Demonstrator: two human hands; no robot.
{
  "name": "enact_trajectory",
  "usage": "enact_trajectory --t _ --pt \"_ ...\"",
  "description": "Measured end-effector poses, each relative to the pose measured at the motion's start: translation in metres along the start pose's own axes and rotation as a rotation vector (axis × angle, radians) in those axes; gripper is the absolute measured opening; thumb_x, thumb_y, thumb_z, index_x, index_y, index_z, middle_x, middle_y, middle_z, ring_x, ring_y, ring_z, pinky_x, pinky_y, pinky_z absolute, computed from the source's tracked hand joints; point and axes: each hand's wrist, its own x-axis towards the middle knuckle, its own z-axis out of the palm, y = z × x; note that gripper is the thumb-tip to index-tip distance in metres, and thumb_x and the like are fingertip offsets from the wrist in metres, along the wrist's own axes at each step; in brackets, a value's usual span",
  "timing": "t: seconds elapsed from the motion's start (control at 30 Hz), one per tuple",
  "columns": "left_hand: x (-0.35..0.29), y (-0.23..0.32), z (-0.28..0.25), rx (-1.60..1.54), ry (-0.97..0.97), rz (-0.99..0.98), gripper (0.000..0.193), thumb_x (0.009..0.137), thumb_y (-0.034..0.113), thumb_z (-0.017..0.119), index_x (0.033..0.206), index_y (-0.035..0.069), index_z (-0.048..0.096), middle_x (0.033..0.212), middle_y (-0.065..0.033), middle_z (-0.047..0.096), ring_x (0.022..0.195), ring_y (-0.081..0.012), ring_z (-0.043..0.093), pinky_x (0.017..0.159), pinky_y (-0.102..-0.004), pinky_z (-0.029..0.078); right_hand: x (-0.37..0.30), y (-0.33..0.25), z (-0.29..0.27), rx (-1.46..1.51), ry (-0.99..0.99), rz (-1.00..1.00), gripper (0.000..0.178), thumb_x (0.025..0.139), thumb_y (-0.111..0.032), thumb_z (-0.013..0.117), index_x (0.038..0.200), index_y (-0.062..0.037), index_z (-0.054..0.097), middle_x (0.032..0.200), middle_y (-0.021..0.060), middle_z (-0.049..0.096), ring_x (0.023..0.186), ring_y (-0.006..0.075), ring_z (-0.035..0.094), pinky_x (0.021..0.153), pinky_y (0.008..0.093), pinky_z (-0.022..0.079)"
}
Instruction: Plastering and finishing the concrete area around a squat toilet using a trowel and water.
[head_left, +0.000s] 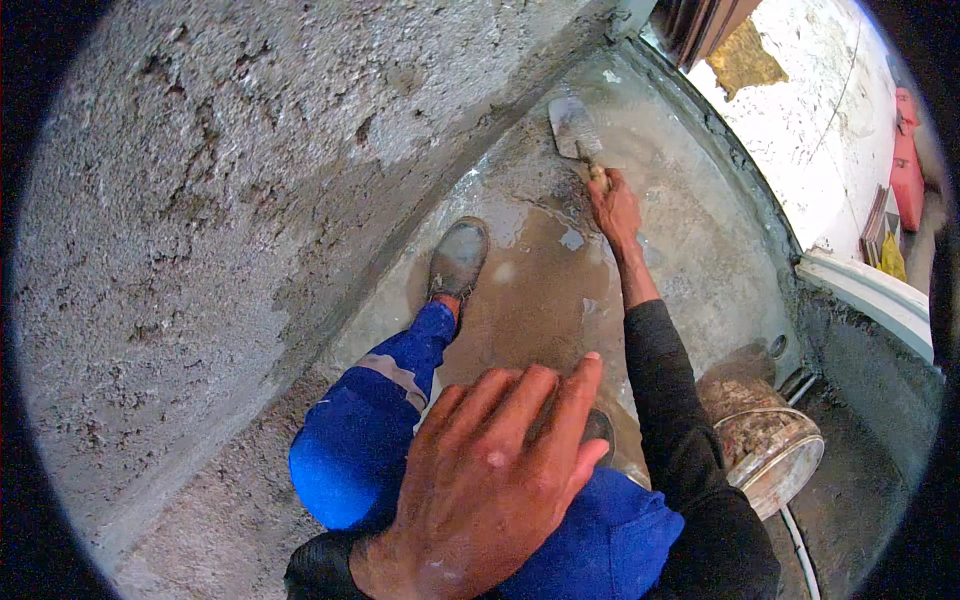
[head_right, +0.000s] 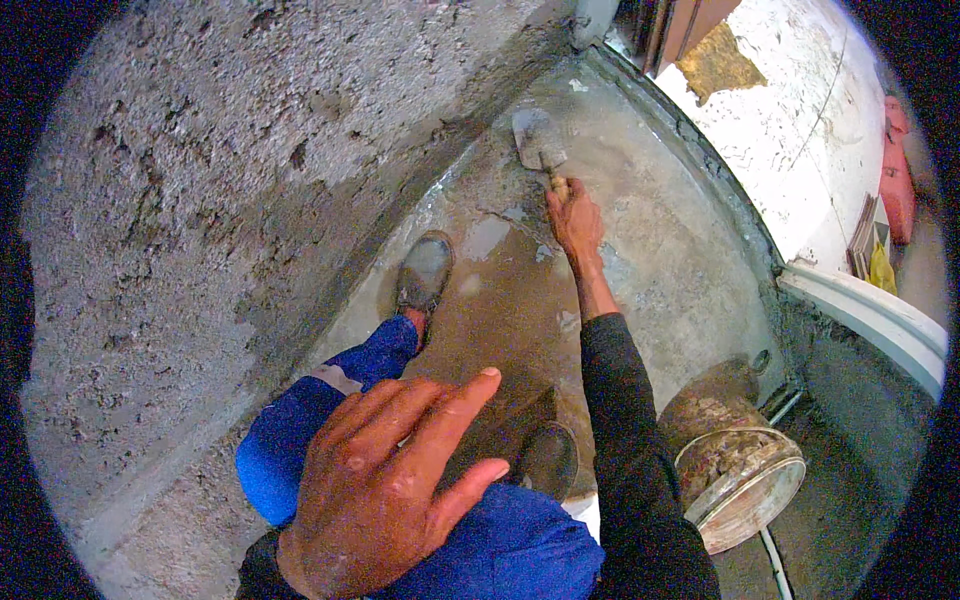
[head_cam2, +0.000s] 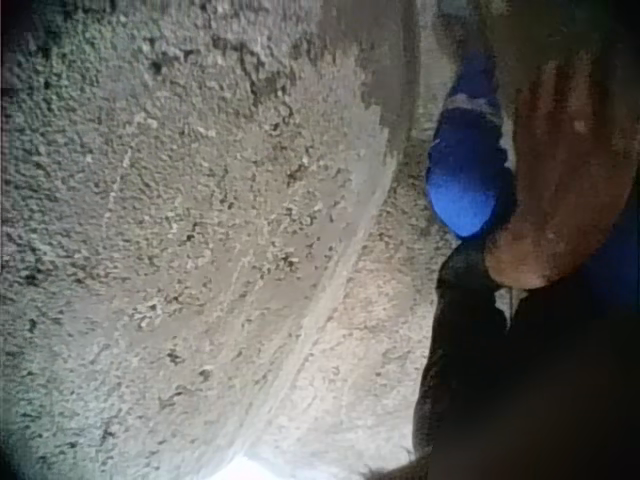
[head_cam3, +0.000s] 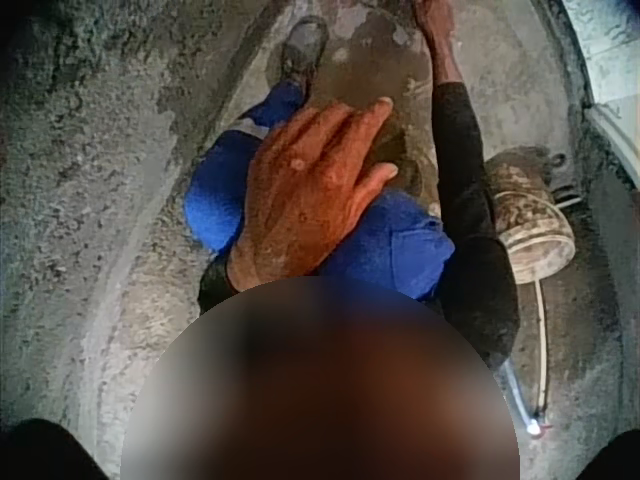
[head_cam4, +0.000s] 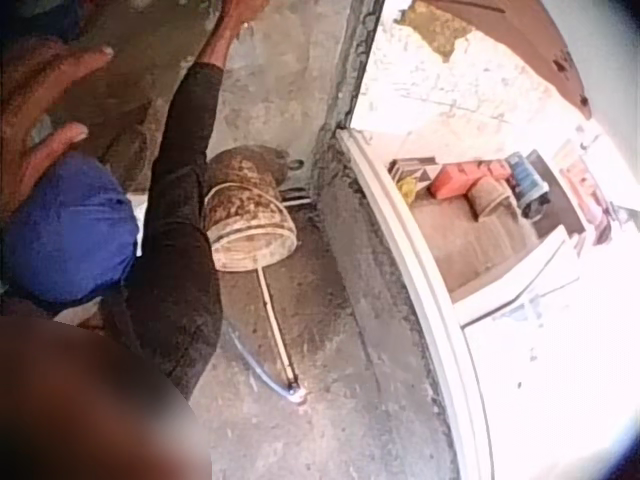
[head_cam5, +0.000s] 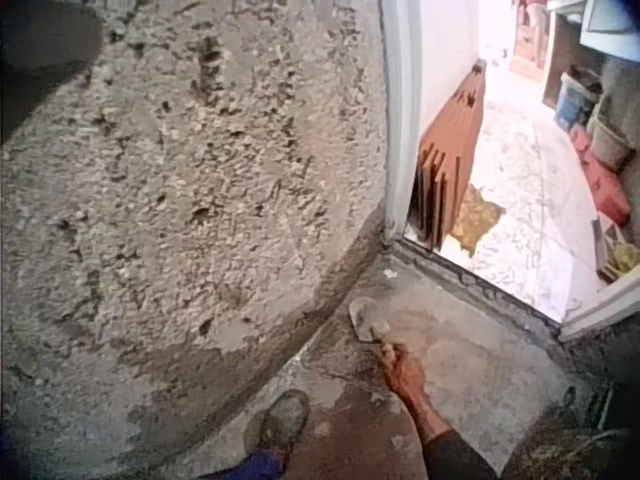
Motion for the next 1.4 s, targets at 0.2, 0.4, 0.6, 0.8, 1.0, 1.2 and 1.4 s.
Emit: enact_trajectory --t 0.2,0.4,0.6,0.8,1.0,1.2,1.4 --pt "0.004 0.005 0.001 0.016 -0.021 -0.022 0.048 0.088 0.024 0.076 0.131 0.008 0.061 0.113 -0.0147 0.065 0.103 -0.0334 0.063 0.088 -0.0424 0.051 0.044 0.016 0.002 -0.001 0.017 -0.075 0.045 0.092 -0.04 0.063 0.125 -0.0093 0.061 0.104 0.0236 0.07 0.099 0.0461 0.066 0.081 0.0552 0.051" --pt "0.008 0.015 0.004 -0.008 -0.106 -0.153 0.052 0.09 0.025 0.074 0.138 0.012 0.058 0.122 -0.0188 0.063 0.109 -0.0364 0.062 0.093 -0.0424 0.05 0.075 0.032 0.007 0.114 0.139 -0.014 0.05 0.09 -0.042 0.064 0.121 -0.0032 0.062 0.104 0.0247 0.07 0.099 0.0451 0.066 0.084 0.0519 0.051" --pt "0.01 0.008 0.015 -0.059 -0.122 -0.031 0.056 0.081 0.025 0.079 0.129 0.004 0.06 0.101 -0.0138 0.066 0.092 -0.033 0.064 0.082 -0.0408 0.051 0.018 0.133 -0.006 0.533 0.363 0.318 0.035 0.094 -0.035 0.06 0.114 -0.0059 0.06 0.085 0.013 0.065 0.071 0.0265 0.063 0.061 0.04 0.049" --pt "0.006 0.015 0.014 -0.072 -0.175 -0.053 0.054 0.08 0.022 0.08 0.127 0.003 0.061 0.103 -0.0157 0.068 0.095 -0.034 0.066 0.084 -0.0404 0.052 -0.087 0.188 -0.057 0.848 0.759 0.708 0.026 0.1 -0.035 0.055 0.101 -0.0095 0.052 0.067 0.0032 0.054 0.046 0.0163 0.052 0.039 0.0311 0.043" --pt "0.009 0.027 0.05 -0.119 -0.161 0.007 0.05 0.084 0.025 0.076 0.125 0.0 0.061 0.098 -0.0168 0.066 0.094 -0.0338 0.064 0.083 -0.0415 0.051 -0.176 0.159 -0.052 0.427 0.389 0.422 0.04 0.094 -0.031 0.064 0.123 -0.0029 0.058 0.096 0.0143 0.067 0.079 0.0241 0.065 0.07 0.0387 0.053" --pt "0.002 0.016 0.135 -0.236 -0.118 -0.121 0.045 0.091 0.029 0.07 0.123 -0.003 0.061 0.1 -0.0166 0.068 0.092 -0.0275 0.066 0.079 -0.0362 0.052 -0.269 -0.008 -0.111 1.019 0.006 0.316 0.039 0.098 -0.019 0.059 0.128 -0.0084 0.036 0.085 0.007 0.058 0.067 0.0146 0.059 0.056 0.0303 0.049" --pt "0.016 -0.019 0.186 -0.787 -0.212 -0.588 0.068 0.095 0.046 0.065 0.144 0.003 0.046 0.114 -0.0172 0.064 0.092 -0.0242 0.065 0.074 -0.0344 0.053 -0.314 -0.038 -0.197 0.795 -0.288 -0.298 0.073 0.094 -0.027 0.068 0.152 -0.013 0.025 0.141 0.022 0.052 0.11 0.0366 0.066 0.098 0.0448 0.048"
